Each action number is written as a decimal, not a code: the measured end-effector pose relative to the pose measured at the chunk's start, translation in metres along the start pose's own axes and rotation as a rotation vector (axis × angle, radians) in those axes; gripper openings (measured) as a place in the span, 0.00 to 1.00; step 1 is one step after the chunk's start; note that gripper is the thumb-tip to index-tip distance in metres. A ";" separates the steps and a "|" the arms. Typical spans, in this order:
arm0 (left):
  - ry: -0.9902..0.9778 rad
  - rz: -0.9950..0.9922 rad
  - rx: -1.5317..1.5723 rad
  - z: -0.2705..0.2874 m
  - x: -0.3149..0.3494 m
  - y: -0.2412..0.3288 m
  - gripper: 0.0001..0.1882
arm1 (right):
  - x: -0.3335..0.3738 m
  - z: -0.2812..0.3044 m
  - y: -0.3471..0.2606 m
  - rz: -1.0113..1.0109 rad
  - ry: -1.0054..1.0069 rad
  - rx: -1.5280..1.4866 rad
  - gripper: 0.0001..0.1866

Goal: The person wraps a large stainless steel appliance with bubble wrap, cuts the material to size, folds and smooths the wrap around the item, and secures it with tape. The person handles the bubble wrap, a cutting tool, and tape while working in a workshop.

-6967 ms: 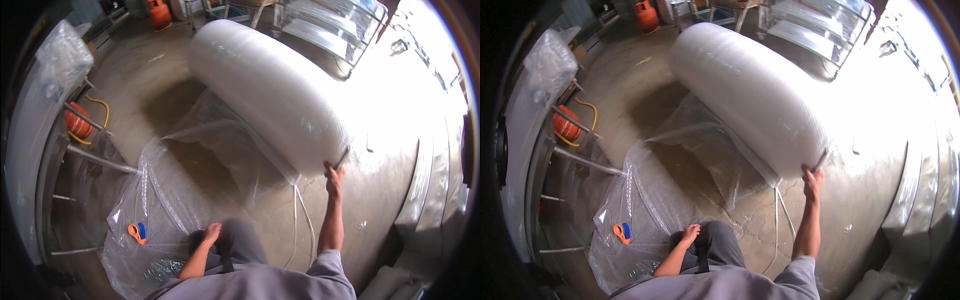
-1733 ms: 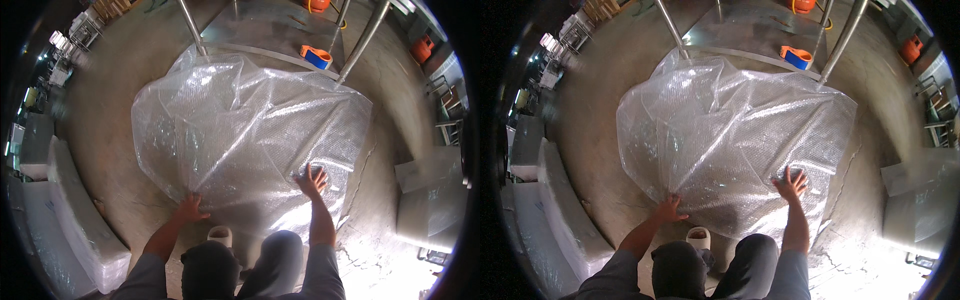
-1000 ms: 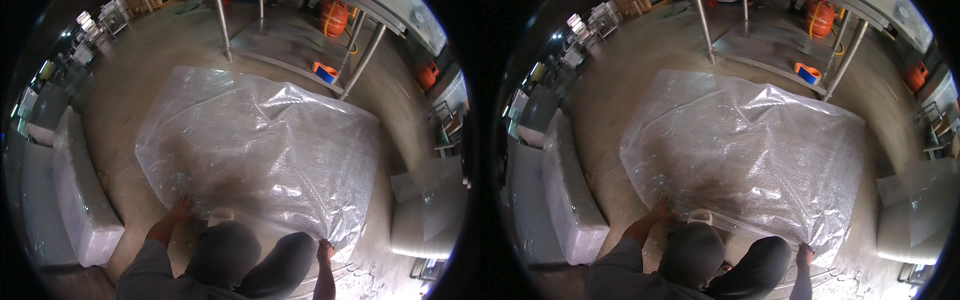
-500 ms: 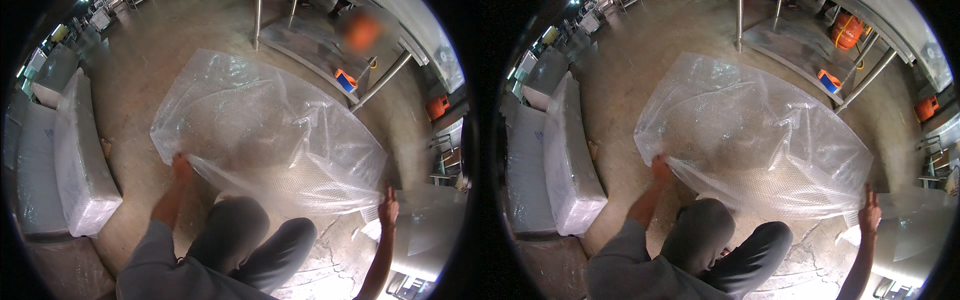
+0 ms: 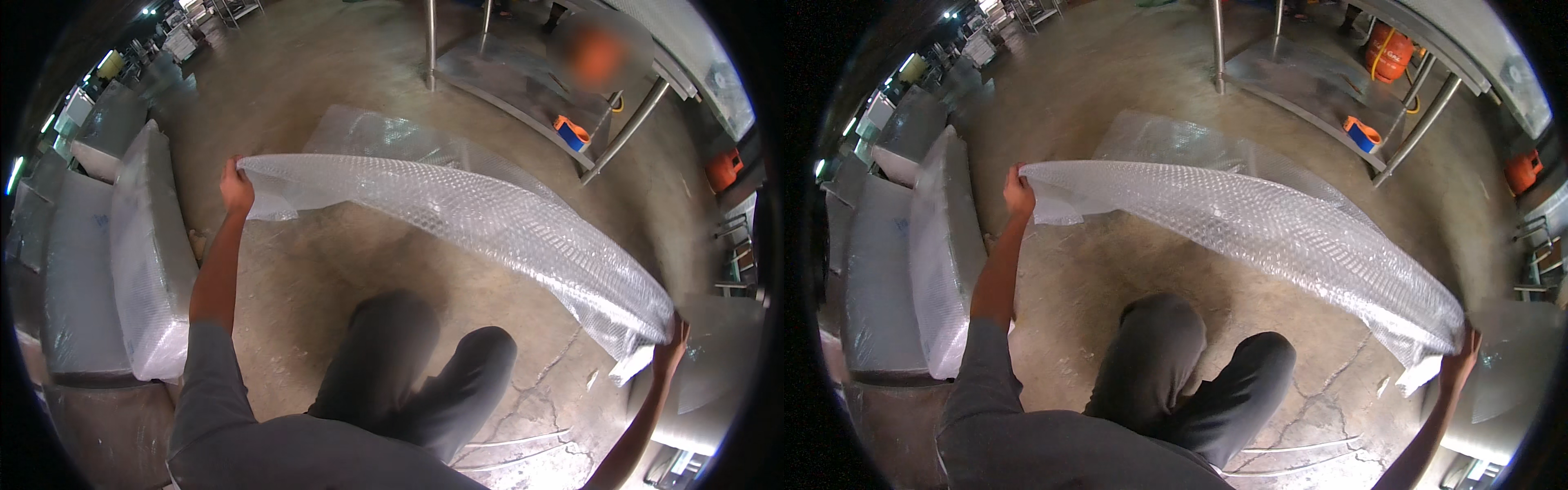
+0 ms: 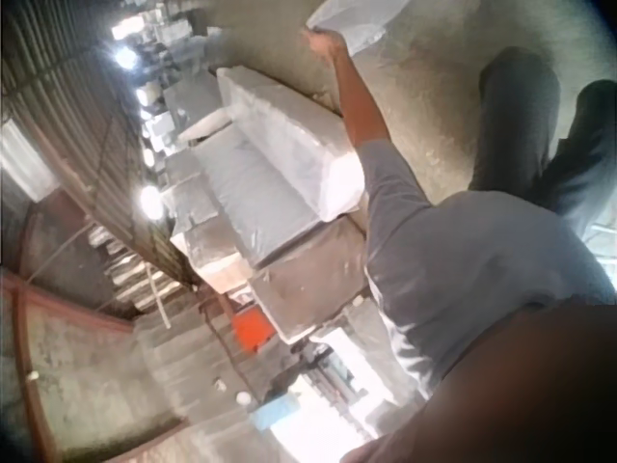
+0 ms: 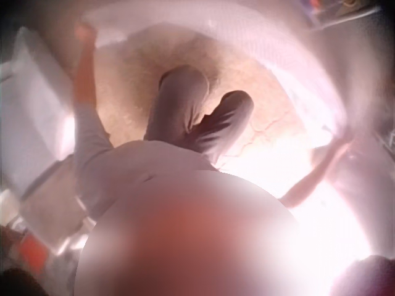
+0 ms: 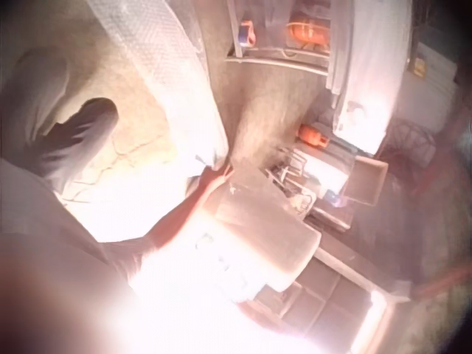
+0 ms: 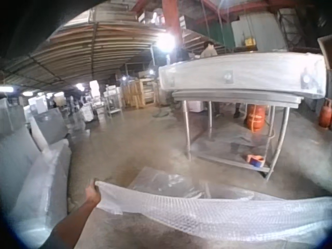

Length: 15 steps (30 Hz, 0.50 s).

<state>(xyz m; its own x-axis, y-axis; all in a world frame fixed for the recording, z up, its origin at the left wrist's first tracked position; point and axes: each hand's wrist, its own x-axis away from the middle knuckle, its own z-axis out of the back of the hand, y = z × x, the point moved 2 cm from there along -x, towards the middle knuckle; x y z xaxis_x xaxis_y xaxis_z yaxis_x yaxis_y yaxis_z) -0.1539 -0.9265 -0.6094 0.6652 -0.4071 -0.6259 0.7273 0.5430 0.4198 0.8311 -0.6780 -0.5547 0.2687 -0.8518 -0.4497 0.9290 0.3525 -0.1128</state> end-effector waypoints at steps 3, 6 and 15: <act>-0.018 -0.148 -0.096 0.031 0.026 -0.032 0.22 | 0.072 0.000 0.021 -0.041 -0.033 0.035 0.24; -0.035 -0.020 -0.047 0.043 0.050 -0.068 0.24 | 0.138 -0.007 0.040 -0.263 -0.046 -0.099 0.19; 0.108 0.190 0.095 -0.008 0.053 -0.138 0.18 | 0.203 -0.043 0.054 -0.561 -0.236 -0.210 0.23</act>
<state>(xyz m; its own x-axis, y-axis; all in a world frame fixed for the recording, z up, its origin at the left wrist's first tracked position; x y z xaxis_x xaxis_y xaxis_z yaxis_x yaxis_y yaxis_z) -0.2204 -1.0168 -0.7057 0.7732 -0.2208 -0.5945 0.6070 0.5290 0.5930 0.9251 -0.8150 -0.6899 -0.1730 -0.9826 -0.0680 0.8814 -0.1236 -0.4560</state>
